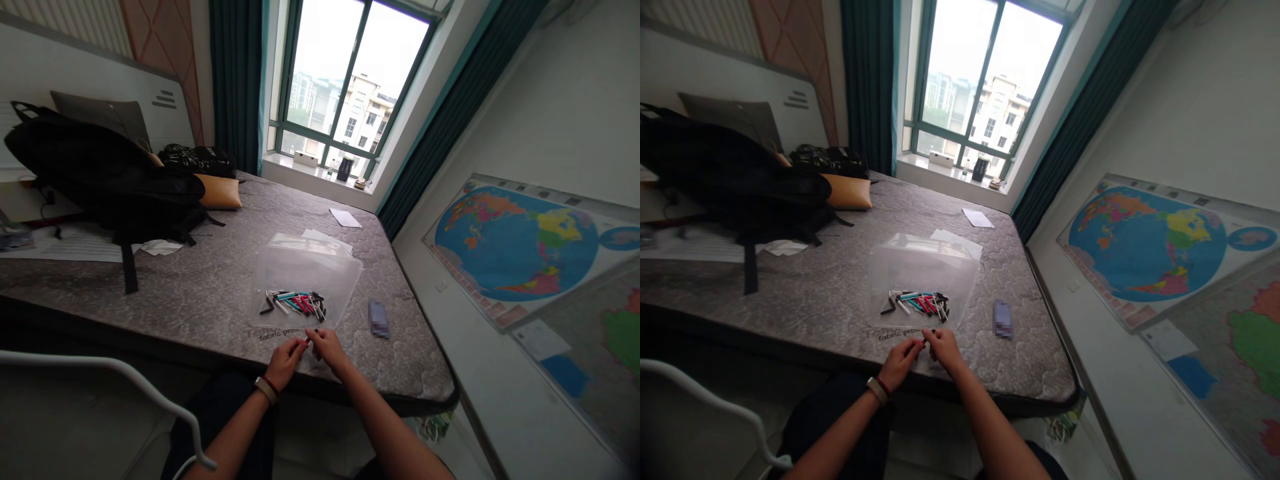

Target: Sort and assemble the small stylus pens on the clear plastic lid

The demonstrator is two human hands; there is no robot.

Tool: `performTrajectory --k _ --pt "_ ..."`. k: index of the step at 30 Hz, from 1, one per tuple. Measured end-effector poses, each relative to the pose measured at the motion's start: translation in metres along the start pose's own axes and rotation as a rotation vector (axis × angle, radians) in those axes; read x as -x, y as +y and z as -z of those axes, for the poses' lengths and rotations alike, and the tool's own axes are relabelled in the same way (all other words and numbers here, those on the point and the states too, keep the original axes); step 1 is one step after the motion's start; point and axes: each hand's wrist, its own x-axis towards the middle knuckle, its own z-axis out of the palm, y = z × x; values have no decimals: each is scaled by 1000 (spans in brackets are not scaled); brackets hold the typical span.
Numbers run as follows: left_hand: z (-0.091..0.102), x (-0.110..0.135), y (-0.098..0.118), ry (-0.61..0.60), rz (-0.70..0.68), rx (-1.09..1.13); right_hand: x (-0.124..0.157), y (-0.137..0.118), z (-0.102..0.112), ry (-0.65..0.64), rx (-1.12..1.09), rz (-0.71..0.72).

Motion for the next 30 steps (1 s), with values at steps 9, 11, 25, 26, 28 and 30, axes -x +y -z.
performTrajectory --k 9,11,25,26,28,30 --pt "-4 -5 -9 60 91 109 0 -6 2 35 151 11" --pt "-4 -4 -8 3 93 177 -2 -5 1 26 163 39" --pt "-4 -7 -9 -14 125 295 -12 -14 -2 70 207 104" --pt "-5 -6 -10 -25 120 288 -11 -14 -1 78 241 103" --pt "-5 -6 -11 -39 108 264 -8 -16 3 37 243 97" --pt "-5 -5 -11 -47 101 256 -3 -21 9 -79 167 86"
